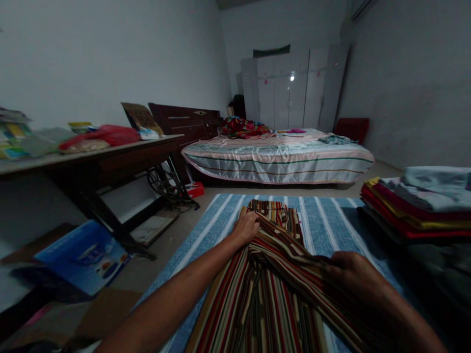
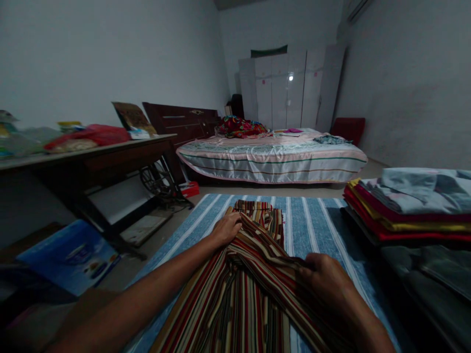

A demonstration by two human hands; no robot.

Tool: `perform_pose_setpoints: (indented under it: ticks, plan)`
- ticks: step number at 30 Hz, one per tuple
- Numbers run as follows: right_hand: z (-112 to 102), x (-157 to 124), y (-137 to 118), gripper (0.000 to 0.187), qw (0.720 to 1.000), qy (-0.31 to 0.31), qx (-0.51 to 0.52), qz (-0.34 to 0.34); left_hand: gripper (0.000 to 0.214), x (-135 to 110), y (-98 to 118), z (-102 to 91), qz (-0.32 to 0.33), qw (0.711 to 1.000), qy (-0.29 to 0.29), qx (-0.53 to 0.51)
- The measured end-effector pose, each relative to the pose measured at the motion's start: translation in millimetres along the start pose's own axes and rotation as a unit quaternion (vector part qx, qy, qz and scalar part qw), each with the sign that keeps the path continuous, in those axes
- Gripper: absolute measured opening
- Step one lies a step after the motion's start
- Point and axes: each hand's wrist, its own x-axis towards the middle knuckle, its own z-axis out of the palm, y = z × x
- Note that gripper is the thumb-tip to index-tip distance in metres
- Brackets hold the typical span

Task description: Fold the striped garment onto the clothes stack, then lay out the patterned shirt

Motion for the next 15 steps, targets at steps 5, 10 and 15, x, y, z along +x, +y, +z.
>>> perform_pose_setpoints:
  ticks: [5,10,15]
  plan:
    - [-9.3,-13.4,-26.2,0.027,0.996,0.061,0.067,-0.001,0.02,-10.6,3.9,19.2,0.054,0.998,-0.024,-0.014]
    - [-17.0,-17.5,-34.6,0.032,0.986,0.123,0.111,-0.001,0.027,-13.7,1.5,32.8,0.047,0.999,-0.023,-0.012]
    - [-16.9,-11.1,-16.1,0.024,0.985,0.1,-0.125,0.057,0.032,-15.6,2.6,34.5,0.026,0.999,-0.034,-0.007]
